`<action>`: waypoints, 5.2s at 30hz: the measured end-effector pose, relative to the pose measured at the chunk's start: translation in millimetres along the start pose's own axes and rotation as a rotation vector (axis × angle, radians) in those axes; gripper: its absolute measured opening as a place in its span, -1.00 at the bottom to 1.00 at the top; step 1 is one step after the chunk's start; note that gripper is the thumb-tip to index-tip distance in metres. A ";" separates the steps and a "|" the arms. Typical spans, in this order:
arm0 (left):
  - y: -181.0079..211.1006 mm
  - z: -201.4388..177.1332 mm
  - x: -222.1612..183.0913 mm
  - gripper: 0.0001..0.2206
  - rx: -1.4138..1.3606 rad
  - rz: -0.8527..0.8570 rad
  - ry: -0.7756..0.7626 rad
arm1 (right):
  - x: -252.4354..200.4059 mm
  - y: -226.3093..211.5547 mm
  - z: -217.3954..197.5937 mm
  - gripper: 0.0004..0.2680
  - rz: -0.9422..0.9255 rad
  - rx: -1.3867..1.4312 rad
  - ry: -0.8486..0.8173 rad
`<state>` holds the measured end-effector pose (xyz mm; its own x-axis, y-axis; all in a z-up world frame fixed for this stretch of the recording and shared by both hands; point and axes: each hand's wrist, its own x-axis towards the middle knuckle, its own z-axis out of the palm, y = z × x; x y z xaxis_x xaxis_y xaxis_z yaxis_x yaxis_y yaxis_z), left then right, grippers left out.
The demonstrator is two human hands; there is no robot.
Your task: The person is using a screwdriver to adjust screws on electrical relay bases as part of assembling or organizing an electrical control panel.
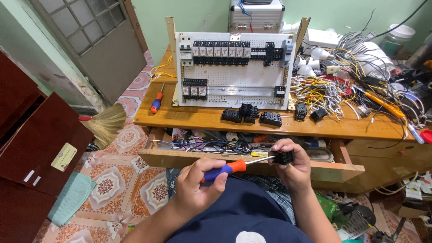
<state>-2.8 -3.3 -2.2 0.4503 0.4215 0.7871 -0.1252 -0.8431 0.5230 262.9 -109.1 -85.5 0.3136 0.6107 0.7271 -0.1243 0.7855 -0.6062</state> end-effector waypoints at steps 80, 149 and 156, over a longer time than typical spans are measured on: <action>-14.6 -11.0 9.6 -0.66 -0.376 -0.602 -0.109 | 17.0 -37.1 19.4 -0.85 -0.057 -0.531 -0.163; -4.1 1.5 -12.0 -0.79 -0.083 -0.045 -0.096 | -9.4 -11.4 -1.0 -0.62 -0.028 -0.269 0.039; 2.0 -3.5 -10.5 -0.48 -0.230 -0.482 -0.232 | -8.9 -20.1 0.5 -0.63 -0.075 -0.335 0.041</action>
<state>-10.8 -8.2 -8.3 0.6825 0.6337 0.3643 -0.0353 -0.4692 0.8824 262.2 -130.3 -79.6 0.3483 0.5423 0.7645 0.2148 0.7477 -0.6283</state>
